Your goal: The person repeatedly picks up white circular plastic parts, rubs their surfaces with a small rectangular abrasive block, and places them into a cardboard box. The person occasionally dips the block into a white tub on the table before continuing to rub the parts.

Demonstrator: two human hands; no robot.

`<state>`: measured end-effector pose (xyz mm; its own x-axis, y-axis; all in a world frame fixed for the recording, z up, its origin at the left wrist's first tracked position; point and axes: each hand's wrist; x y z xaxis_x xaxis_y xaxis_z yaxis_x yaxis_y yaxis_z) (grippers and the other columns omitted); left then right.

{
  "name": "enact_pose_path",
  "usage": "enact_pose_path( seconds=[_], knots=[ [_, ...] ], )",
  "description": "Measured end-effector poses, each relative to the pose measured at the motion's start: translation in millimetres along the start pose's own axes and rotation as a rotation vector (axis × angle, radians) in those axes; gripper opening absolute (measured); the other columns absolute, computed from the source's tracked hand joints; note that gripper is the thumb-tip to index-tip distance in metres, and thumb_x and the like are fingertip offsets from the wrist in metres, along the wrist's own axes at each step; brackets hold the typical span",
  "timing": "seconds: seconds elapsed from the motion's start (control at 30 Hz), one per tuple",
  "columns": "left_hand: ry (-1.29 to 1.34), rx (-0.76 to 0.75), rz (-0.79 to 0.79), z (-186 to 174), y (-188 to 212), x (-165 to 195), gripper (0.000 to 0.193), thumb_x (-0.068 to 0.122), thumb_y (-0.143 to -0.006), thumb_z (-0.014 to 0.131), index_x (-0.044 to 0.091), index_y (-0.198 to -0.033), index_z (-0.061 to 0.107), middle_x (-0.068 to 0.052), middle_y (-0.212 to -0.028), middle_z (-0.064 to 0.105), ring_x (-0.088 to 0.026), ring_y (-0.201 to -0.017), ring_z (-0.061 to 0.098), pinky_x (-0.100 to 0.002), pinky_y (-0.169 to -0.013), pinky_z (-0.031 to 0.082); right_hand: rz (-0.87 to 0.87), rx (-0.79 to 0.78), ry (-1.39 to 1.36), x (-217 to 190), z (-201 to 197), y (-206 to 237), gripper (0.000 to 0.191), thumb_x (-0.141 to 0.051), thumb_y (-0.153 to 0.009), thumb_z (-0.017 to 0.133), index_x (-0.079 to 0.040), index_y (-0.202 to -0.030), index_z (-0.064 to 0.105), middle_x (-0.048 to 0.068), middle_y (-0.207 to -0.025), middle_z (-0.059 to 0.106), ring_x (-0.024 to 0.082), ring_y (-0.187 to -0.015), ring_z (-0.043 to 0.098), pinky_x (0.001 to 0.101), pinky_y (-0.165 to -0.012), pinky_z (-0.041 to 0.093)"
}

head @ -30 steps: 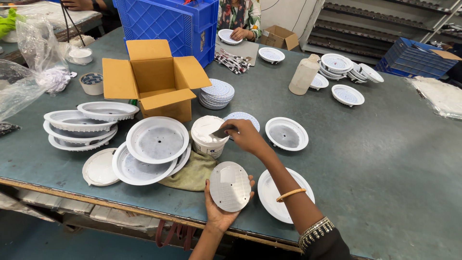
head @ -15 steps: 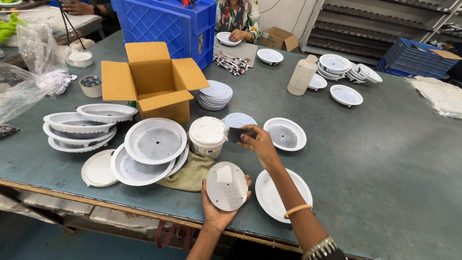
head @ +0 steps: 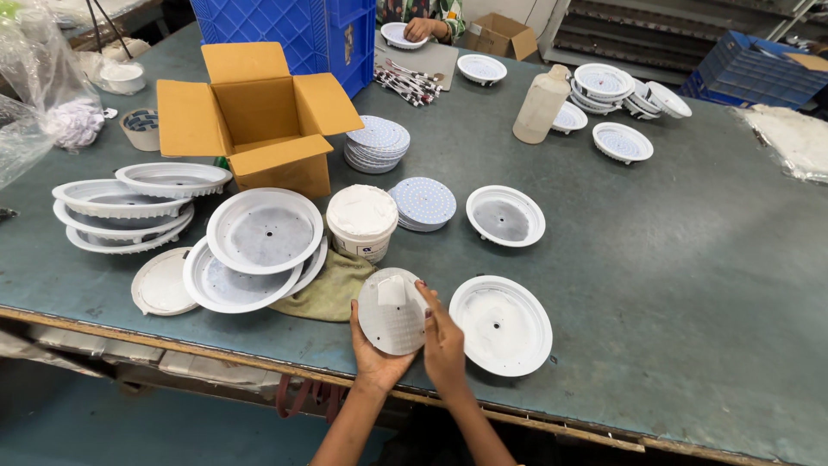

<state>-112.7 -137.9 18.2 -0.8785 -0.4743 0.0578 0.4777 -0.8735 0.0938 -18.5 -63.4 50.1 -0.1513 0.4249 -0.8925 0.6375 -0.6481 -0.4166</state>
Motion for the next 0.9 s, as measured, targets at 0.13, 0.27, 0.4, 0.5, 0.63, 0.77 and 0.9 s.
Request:
enact_pose_path(
  seconds=[0.13, 0.27, 0.4, 0.5, 0.63, 0.77, 0.9],
  knots=[
    [0.011, -0.201, -0.034, 4, 3, -2, 0.098, 0.072, -0.085, 0.056, 0.002, -0.152, 0.04, -0.03, -0.15, 0.046, -0.041, -0.136, 0.048, -0.051, -0.113, 0.041, -0.162, -0.02, 0.235, 3, 16, 17, 0.054, 0.002, -0.096, 0.047, -0.003, -0.15, 0.051, 0.019, -0.156, 0.051, 0.034, -0.147, 0.044, 0.0429, -0.12, 0.033],
    [-0.075, -0.184, 0.011, 5, 4, -5, 0.099, 0.071, -0.087, 0.055, 0.002, -0.155, 0.035, -0.03, -0.152, 0.044, -0.041, -0.137, 0.047, -0.052, -0.113, 0.04, -0.064, -0.032, 0.395, -1, 16, 30, 0.051, 0.001, -0.097, 0.047, -0.006, -0.148, 0.052, 0.018, -0.153, 0.051, 0.034, -0.145, 0.046, 0.042, -0.117, 0.036],
    [-0.165, -0.182, 0.039, 1, 4, -9, 0.1, 0.073, -0.085, 0.053, 0.006, -0.156, 0.03, -0.031, -0.15, 0.043, -0.043, -0.137, 0.047, -0.054, -0.114, 0.04, -0.013, -0.076, 0.609, -12, 8, 37, 0.05, 0.001, -0.095, 0.048, -0.007, -0.143, 0.055, 0.016, -0.148, 0.055, 0.032, -0.138, 0.053, 0.0401, -0.111, 0.042],
    [-0.136, -0.24, -0.003, 0, 4, -11, 0.102, 0.074, -0.088, 0.052, 0.004, -0.158, 0.027, -0.031, -0.152, 0.042, -0.044, -0.139, 0.045, -0.053, -0.115, 0.038, 0.002, -0.124, 0.661, -23, -2, 38, 0.05, 0.002, -0.093, 0.05, -0.007, -0.141, 0.057, 0.015, -0.146, 0.058, 0.033, -0.134, 0.055, 0.0404, -0.107, 0.046],
    [-0.202, -0.235, 0.042, 5, 5, -12, 0.099, 0.072, -0.086, 0.056, 0.008, -0.157, 0.029, -0.03, -0.151, 0.043, -0.043, -0.138, 0.046, -0.054, -0.114, 0.039, -0.024, -0.146, 0.574, -38, -19, 42, 0.048, 0.001, -0.089, 0.055, -0.005, -0.137, 0.062, 0.017, -0.14, 0.062, 0.035, -0.13, 0.058, 0.0408, -0.104, 0.047],
    [-0.218, -0.317, 0.054, 6, 6, -12, 0.098, 0.068, -0.086, 0.06, 0.007, -0.158, 0.031, -0.028, -0.153, 0.043, -0.039, -0.141, 0.046, -0.048, -0.115, 0.039, 0.119, -0.015, 0.315, -43, -42, 32, 0.034, -0.009, -0.095, 0.06, -0.006, -0.126, 0.073, 0.014, -0.114, 0.076, 0.027, -0.105, 0.072, 0.0361, -0.093, 0.054],
    [-0.411, -0.399, 0.106, 2, 12, -12, 0.1, 0.062, -0.087, 0.067, 0.004, -0.159, 0.03, -0.022, -0.16, 0.042, -0.03, -0.141, 0.045, -0.04, -0.117, 0.039, 0.352, 0.095, 0.041, -39, -69, 7, 0.03, -0.019, -0.1, 0.063, 0.003, -0.116, 0.075, 0.013, -0.093, 0.077, 0.016, -0.083, 0.07, 0.0317, -0.081, 0.055]
  ],
)
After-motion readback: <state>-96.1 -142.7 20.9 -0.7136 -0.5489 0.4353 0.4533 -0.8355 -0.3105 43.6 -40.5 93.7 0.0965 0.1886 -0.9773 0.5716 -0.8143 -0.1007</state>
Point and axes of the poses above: each hand's wrist, its own y-axis away from the middle knuckle, its own z-axis out of the palm, x = y × z
